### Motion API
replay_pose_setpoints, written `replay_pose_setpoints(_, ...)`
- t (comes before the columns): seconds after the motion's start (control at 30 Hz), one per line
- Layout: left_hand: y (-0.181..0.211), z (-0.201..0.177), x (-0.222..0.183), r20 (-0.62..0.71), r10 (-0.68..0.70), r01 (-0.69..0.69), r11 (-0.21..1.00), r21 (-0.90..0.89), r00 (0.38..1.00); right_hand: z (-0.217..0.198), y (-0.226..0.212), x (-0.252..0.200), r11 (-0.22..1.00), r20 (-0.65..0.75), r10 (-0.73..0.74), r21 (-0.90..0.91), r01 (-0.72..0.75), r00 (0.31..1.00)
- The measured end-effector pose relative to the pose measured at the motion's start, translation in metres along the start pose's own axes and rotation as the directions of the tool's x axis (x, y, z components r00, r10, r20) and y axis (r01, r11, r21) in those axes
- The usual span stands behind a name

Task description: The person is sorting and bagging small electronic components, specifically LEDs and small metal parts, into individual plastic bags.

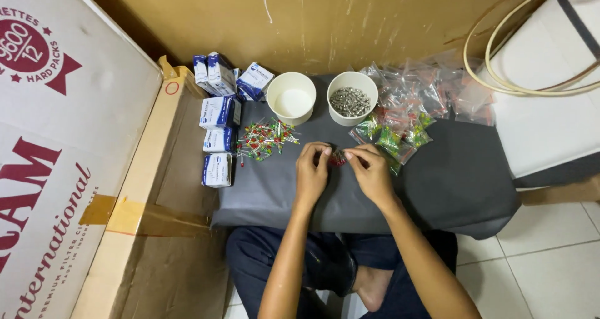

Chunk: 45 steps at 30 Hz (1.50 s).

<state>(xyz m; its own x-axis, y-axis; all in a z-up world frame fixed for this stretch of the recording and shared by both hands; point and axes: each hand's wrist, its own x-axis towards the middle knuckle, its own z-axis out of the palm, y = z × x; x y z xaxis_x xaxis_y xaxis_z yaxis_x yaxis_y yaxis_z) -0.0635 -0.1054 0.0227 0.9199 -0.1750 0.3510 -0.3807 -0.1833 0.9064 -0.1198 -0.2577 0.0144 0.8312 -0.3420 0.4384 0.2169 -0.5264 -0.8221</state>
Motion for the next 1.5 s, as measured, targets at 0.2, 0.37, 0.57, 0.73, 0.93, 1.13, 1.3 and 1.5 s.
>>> replay_pose_setpoints(0.2,-0.003,-0.014,0.010,0.095,-0.074,0.053,0.977,0.205,0.993,-0.007,0.007,-0.007,0.962,-0.031,-0.127,-0.248,0.115,0.991)
replay_pose_setpoints(0.37,-0.002,-0.011,0.010,0.184,-0.148,0.078,0.938,0.338,0.972,0.000,0.018,-0.011,0.912,-0.044,-0.207,-0.369,0.177,0.977)
replay_pose_setpoints(0.57,-0.016,-0.008,0.002,0.127,-0.047,0.000,0.938,0.347,0.991,0.002,0.023,-0.013,0.894,-0.026,-0.213,-0.408,0.184,0.977)
replay_pose_setpoints(0.73,-0.018,-0.021,0.000,0.183,0.014,-0.061,0.965,0.254,0.983,-0.001,0.009,-0.017,0.927,-0.028,-0.149,-0.352,0.130,0.988)
replay_pose_setpoints(0.93,-0.027,-0.029,0.000,0.265,0.060,-0.111,0.977,0.180,0.962,-0.005,0.012,-0.018,0.909,0.043,-0.164,-0.382,0.168,0.986)
replay_pose_setpoints(1.13,-0.023,-0.027,-0.001,0.245,0.071,-0.115,0.979,0.171,0.967,-0.007,0.012,-0.014,0.939,0.123,-0.125,-0.307,0.158,0.985)
replay_pose_setpoints(1.3,-0.022,-0.023,-0.007,0.224,0.120,-0.172,0.959,0.226,0.967,-0.008,0.015,-0.016,0.919,0.156,-0.163,-0.336,0.208,0.974)
replay_pose_setpoints(1.5,-0.025,-0.023,-0.008,0.240,0.133,-0.187,0.957,0.221,0.962,-0.010,0.013,-0.017,0.900,0.170,-0.190,-0.363,0.241,0.967)
